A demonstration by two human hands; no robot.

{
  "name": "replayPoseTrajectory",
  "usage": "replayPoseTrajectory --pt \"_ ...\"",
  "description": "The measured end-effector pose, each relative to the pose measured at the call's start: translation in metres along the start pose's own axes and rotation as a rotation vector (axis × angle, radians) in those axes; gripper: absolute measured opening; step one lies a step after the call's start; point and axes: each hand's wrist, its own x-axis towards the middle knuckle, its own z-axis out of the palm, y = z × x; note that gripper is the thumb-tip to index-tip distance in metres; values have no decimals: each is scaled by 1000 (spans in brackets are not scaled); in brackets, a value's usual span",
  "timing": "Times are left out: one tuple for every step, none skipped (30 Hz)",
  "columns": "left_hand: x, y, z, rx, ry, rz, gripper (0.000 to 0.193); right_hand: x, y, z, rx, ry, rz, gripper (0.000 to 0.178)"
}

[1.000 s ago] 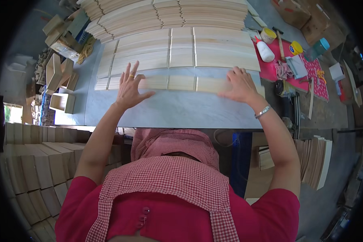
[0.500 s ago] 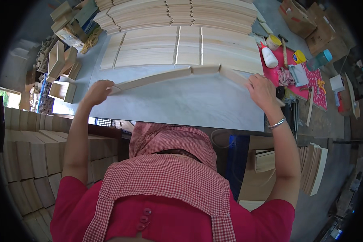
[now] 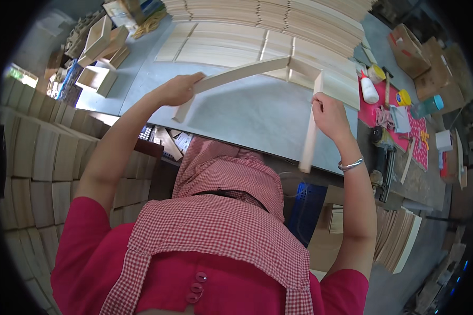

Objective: The person assembles small rectangular wooden boxes by applying glue to the frame and attaching a wooden base. They use a pneumatic nail gun to secure the base to the frame and then stack the finished boxes on a nearby pile.

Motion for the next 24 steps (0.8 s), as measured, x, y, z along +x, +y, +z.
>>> replayPoseTrajectory --pt "2 14 -5 -89 -47 -96 47 2 -8 2 134 -31 71 15" --pt "7 28 -13 -178 -94 -190 45 3 -15 4 268 -61 143 14" --pt "8 36 -19 -267 -139 -288 42 5 -23 8 403 -93 211 14" --pt "4 32 -15 -400 -112 -303 39 7 -38 13 338 -137 125 13" --pt "2 24 -10 -532 -83 -316 36 7 -54 16 273 -178 38 13" --pt "2 18 -4 -669 -52 -318 33 6 -68 18 199 -215 -44 14" --pt "3 16 1 -687 -35 -327 32 3 -80 24 53 -145 -126 17" --pt "3 14 5 -705 -18 -337 31 0 -91 29 -91 -74 -210 21" --pt "3 16 10 -726 -5 -341 30 -5 -97 33 -240 -3 -288 25" --pt "2 17 14 -764 6 -331 31 -7 -100 37 -274 40 -308 28" --pt "1 19 19 -803 18 -322 32 -10 -101 42 -307 83 -330 31" --pt "-1 22 23 -842 31 -315 33 -12 -101 47 -338 124 -352 34" --pt "-3 25 27 -868 36 -311 35 -16 -100 53 -308 124 -365 34" --pt "-4 29 32 -895 43 -308 36 -21 -99 60 -277 123 -378 33" --pt "-6 31 36 -918 48 -304 38 -25 -96 66 -246 124 -388 33" --pt "-9 29 40 -957 44 -281 40 -28 -93 74 -159 119 -336 33" --pt "-12 26 45 -995 41 -257 43 -31 -89 81 -72 114 -283 33" --pt "-16 25 48 -1032 34 -231 45 -34 -87 85 13 109 -225 33" --pt "-22 25 51 -1055 66 -183 48 -34 -85 87 -16 110 -256 32" --pt "-31 25 55 -1077 98 -135 51 -35 -85 88 -44 110 -287 31" --pt "-38 25 56 -1096 130 -85 56 -35 -83 89 -73 114 -319 31" --pt "-45 25 55 -1122 114 -55 60 -35 -83 89 -77 110 -320 30" --pt "-51 25 53 -1148 99 -24 67 -35 -83 89 -81 106 -320 29" --pt "-57 23 52 -1173 85 7 76 -34 -84 88 -86 103 -323 28"
